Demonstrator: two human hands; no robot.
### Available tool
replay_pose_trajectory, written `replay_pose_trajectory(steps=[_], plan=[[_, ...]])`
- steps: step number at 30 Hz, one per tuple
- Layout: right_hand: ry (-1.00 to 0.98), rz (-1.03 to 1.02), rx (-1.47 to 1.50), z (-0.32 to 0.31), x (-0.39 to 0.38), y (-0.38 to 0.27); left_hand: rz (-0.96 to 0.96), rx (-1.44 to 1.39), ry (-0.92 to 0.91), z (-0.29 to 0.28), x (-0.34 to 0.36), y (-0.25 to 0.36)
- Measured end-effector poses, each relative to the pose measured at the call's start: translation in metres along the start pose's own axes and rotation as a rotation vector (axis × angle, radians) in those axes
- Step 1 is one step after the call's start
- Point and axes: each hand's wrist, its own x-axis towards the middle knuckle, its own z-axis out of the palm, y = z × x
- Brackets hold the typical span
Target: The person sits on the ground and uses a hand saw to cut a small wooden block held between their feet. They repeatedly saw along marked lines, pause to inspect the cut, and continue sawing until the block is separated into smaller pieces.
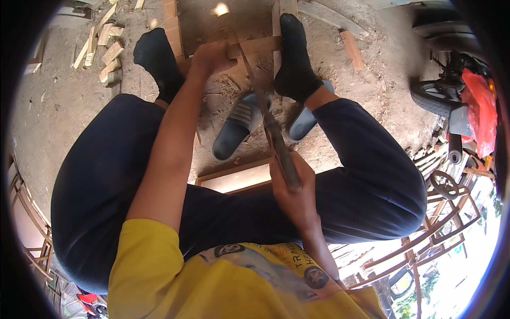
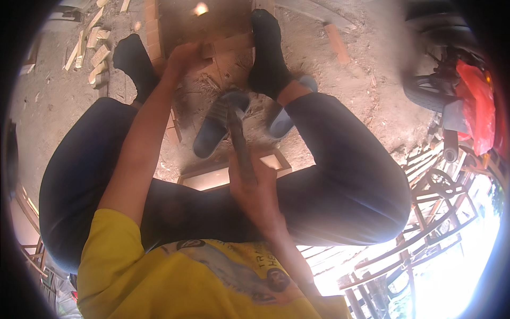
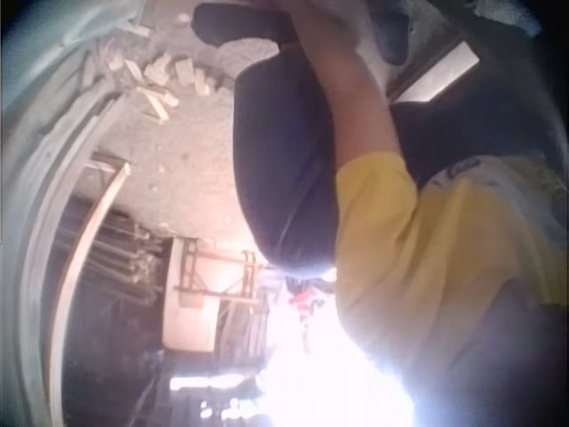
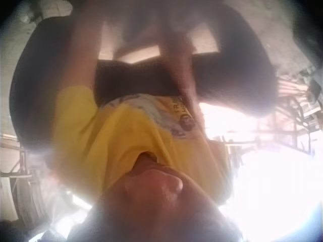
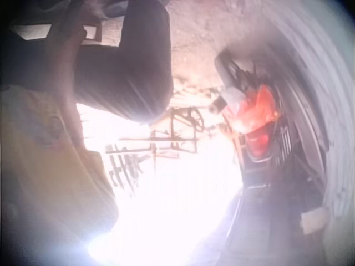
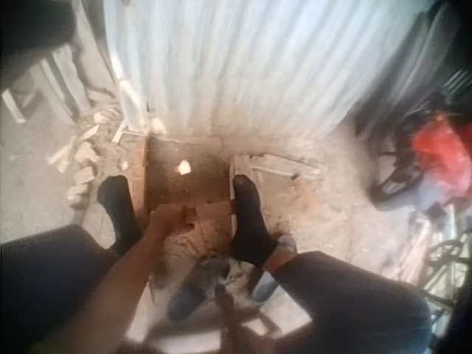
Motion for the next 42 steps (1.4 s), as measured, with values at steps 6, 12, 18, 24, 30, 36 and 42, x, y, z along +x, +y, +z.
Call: replay_pose_trajectory(steps=[6,12,18,24,30,36,42], plan=[[0.004,0.017,0.024,-0.011,-0.022,0.005,-0.018,-0.022,-0.025,-0.005,0.001,-0.002],[0.051,-0.010,0.033,-0.003,0.004,0.003,-0.040,0.033,-0.079,-0.005,0.004,0.000],[0.030,-0.015,0.040,-0.006,-0.022,0.011,-0.023,0.036,-0.051,-0.006,0.004,-0.002],[0.063,-0.086,0.063,0.012,0.009,0.006,-0.013,0.016,-0.025,-0.008,0.000,0.000],[-0.107,-0.006,-0.004,0.007,-0.026,-0.006,-0.020,0.003,-0.044,0.002,0.005,-0.016],[0.010,0.049,-0.008,-0.005,-0.035,0.020,-0.060,0.076,-0.069,0.001,0.007,-0.016],[0.053,-0.066,0.011,0.023,0.037,0.010,-0.022,-0.019,-0.101,-0.003,0.008,-0.002]])
